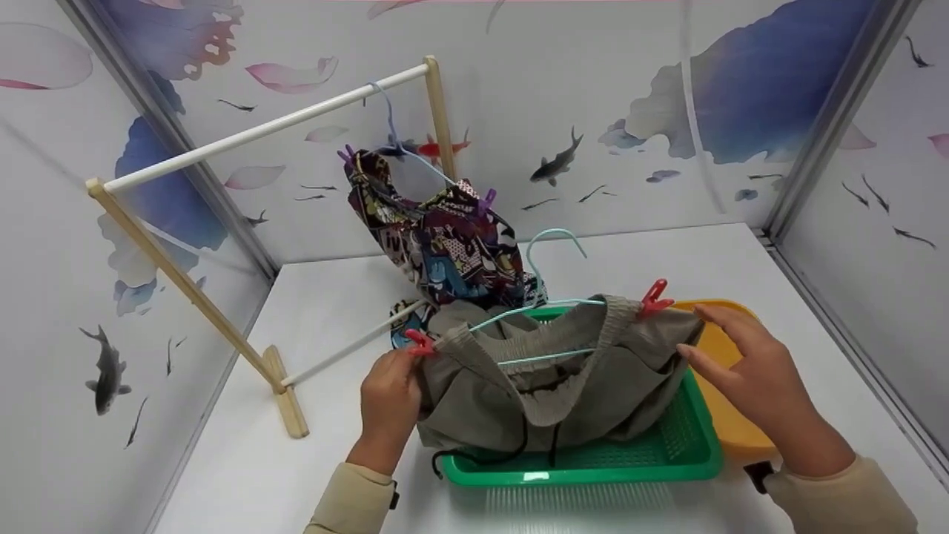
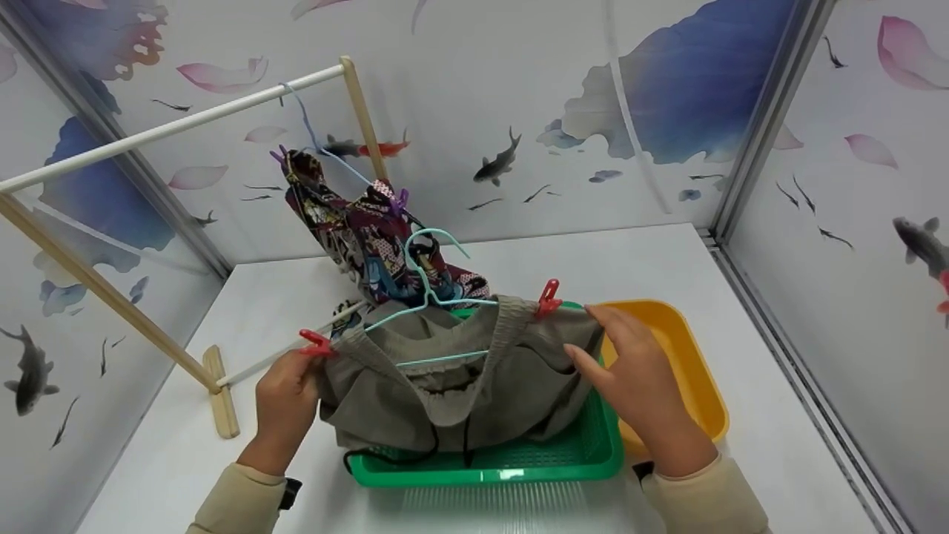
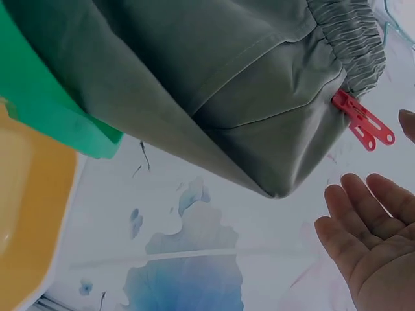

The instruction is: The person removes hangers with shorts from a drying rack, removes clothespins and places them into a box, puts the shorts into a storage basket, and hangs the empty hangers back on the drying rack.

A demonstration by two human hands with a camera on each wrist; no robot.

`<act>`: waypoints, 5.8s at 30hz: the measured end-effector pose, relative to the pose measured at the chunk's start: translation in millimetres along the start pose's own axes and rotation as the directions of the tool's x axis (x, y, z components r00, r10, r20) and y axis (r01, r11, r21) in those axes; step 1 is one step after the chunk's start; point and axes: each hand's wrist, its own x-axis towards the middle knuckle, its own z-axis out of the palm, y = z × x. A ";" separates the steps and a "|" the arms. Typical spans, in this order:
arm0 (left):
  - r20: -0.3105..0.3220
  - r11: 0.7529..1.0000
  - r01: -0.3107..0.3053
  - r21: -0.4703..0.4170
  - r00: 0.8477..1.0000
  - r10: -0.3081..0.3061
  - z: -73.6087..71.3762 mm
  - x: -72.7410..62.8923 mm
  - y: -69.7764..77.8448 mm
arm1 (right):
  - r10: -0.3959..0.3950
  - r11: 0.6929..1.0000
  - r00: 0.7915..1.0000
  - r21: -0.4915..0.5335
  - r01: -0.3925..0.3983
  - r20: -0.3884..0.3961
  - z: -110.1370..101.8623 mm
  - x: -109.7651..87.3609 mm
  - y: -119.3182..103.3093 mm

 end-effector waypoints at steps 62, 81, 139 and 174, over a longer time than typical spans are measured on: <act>0.316 0.983 0.168 -0.070 0.939 -0.138 -2.6 -14.5 3.4 | 0.008 0.998 0.978 0.056 -0.020 0.207 5.7 36.0 -12.2; 0.306 0.989 0.143 -0.021 0.943 -0.130 -2.1 -16.6 2.6 | 0.027 0.995 0.977 0.085 -0.046 0.213 7.2 29.1 -13.9; 0.182 0.987 0.155 -0.043 0.973 -0.144 0.9 -30.4 0.0 | -0.158 0.953 0.982 0.243 0.180 -0.107 11.1 19.8 -4.6; 0.130 0.990 0.138 -0.043 0.983 -0.131 0.7 -36.8 -6.1 | -0.089 0.987 0.992 0.127 0.100 -0.086 6.1 25.2 12.5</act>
